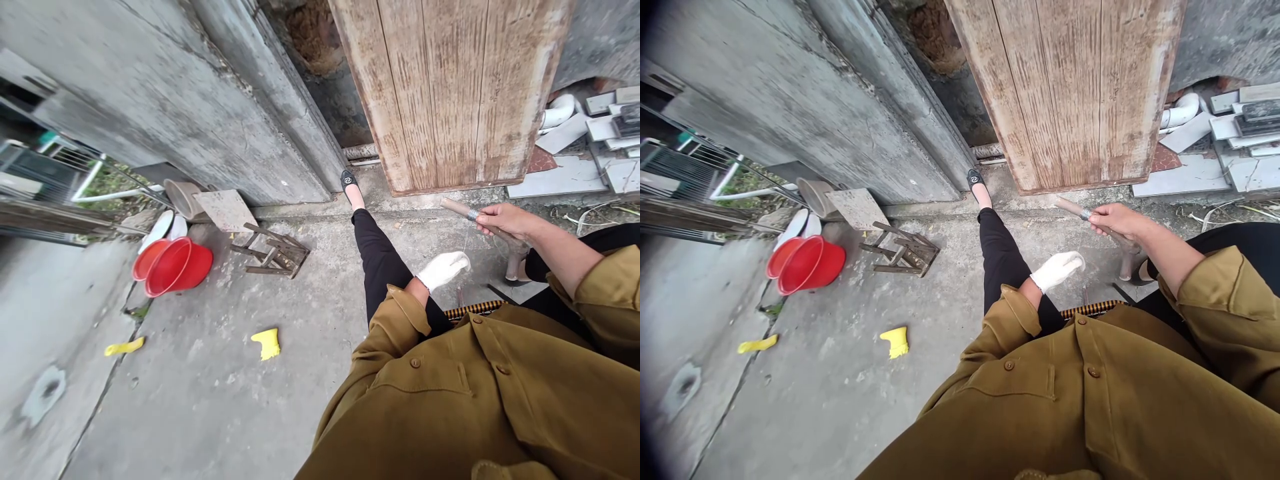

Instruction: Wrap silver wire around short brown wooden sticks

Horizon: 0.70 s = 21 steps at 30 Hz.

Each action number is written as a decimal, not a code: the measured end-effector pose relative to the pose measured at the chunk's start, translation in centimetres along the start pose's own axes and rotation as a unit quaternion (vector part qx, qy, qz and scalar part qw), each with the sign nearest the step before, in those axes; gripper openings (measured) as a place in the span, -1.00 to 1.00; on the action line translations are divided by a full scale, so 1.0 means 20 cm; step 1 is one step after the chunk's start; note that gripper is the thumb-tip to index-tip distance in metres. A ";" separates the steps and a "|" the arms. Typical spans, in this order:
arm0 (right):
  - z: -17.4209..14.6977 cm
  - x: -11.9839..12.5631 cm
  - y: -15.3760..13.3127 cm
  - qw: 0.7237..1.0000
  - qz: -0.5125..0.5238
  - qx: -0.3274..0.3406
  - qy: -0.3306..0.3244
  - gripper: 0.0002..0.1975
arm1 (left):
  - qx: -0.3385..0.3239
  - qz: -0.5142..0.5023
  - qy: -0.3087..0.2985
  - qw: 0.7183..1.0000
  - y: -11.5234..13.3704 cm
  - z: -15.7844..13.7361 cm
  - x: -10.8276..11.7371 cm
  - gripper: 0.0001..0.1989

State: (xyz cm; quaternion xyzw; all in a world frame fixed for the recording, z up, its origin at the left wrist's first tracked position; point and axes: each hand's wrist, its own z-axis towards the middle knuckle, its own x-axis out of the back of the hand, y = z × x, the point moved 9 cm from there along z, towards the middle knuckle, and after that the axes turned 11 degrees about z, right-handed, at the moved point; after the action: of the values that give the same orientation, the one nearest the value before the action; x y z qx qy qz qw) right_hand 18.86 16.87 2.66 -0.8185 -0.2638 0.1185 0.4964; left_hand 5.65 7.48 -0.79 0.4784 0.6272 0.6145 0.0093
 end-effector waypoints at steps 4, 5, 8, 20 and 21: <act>0.06 -0.02 0.10 0.954 -0.291 -0.065 0.023 -0.70 | 0.009 0.130 -0.011 0.991 0.03 -0.01 -0.01 -0.71; 0.06 -0.04 0.11 0.934 -0.350 -0.075 0.008 -0.70 | 0.017 0.151 -0.010 0.988 0.02 -0.01 0.00 -0.70; 0.05 -0.14 0.14 0.895 -0.434 -0.085 -0.067 -0.75 | 0.024 0.172 0.007 0.985 0.02 -0.02 0.03 -0.71; -0.16 -0.24 -0.09 0.960 -0.031 0.009 -0.279 -0.68 | 0.037 -0.063 0.067 0.995 -0.02 -0.01 0.08 -0.66; -0.13 -0.16 -0.12 0.976 -0.005 0.035 -0.215 -0.67 | 0.031 -0.059 0.062 0.996 -0.01 -0.01 0.08 -0.64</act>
State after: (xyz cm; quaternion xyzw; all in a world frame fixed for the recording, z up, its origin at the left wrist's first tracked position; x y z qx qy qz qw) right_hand 16.61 13.98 5.86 -0.7549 -0.3639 0.2981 0.4570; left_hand 4.59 8.35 -0.04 0.4012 0.6726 0.6217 -0.0081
